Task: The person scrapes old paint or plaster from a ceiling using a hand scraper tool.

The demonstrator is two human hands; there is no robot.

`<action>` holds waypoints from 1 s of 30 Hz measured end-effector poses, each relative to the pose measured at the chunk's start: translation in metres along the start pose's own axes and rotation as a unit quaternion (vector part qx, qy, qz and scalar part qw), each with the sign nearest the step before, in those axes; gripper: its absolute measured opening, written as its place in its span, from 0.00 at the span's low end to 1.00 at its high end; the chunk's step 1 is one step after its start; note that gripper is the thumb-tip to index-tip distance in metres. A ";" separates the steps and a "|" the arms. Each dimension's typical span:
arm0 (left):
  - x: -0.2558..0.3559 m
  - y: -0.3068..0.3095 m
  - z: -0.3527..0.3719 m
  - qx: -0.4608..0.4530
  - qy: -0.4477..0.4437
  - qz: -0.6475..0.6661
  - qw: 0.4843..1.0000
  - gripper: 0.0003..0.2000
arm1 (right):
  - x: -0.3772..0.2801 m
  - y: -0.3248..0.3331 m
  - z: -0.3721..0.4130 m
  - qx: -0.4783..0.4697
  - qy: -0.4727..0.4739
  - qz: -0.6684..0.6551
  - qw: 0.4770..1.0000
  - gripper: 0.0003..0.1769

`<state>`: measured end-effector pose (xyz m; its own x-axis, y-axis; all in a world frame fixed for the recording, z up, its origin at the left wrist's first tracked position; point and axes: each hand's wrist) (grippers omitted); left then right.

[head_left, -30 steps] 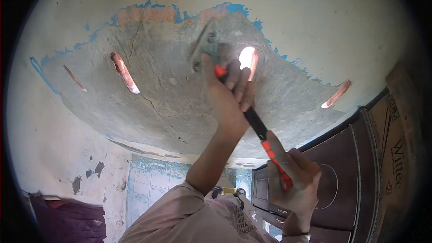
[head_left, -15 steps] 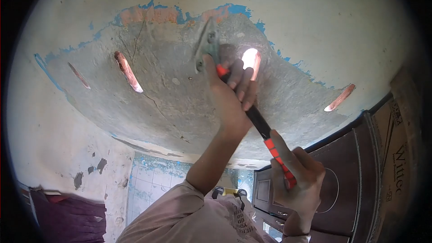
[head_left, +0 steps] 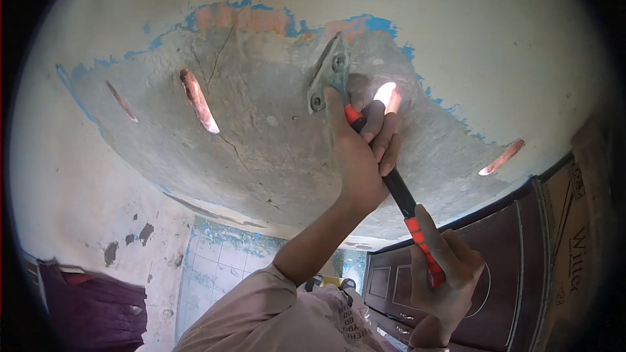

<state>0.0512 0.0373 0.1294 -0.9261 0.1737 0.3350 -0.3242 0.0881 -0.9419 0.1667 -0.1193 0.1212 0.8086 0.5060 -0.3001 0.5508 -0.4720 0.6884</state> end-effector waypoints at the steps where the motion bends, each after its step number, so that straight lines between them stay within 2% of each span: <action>1: 0.002 0.003 0.000 -0.041 0.007 0.010 0.999 0.25 | -0.002 0.000 0.001 0.000 -0.004 0.010 1.000 0.35; 4: 0.020 0.014 -0.006 -0.093 -0.020 0.012 0.995 0.24 | -0.012 -0.006 -0.005 -0.017 0.008 0.002 1.000 0.36; 10: 0.003 0.010 -0.005 -0.076 -0.009 0.018 0.997 0.22 | -0.004 -0.003 -0.001 -0.023 0.014 0.004 1.000 0.38; 14: 0.019 0.013 -0.007 -0.099 -0.016 0.034 0.994 0.21 | -0.014 -0.003 -0.009 -0.028 0.007 -0.004 1.000 0.36; 17: 0.011 0.007 -0.006 -0.063 -0.017 0.047 0.997 0.21 | -0.008 0.003 -0.004 -0.033 0.001 -0.002 0.999 0.36; 26: 0.014 0.014 -0.010 -0.088 -0.026 0.061 0.994 0.22 | -0.002 -0.002 -0.007 -0.044 0.026 -0.006 0.999 0.39; 29: 0.003 0.007 -0.002 -0.028 -0.016 0.036 0.999 0.21 | 0.001 0.001 0.001 -0.034 -0.004 -0.011 0.999 0.38; 30: 0.005 0.008 -0.003 -0.040 -0.019 0.041 0.998 0.21 | 0.000 0.001 -0.001 -0.050 -0.014 -0.021 0.998 0.38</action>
<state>0.0444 0.0419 0.1233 -0.9559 0.1462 0.2546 -0.2322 0.1543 -0.9604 0.1669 -0.1194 0.1228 0.7912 0.5029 -0.3480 0.5624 -0.3750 0.7369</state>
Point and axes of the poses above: each hand's wrist, its own z-axis away from the middle knuckle, its own y-axis out of the back of the hand, x = y × z, and after that the axes turned 9 degrees about y, right-handed
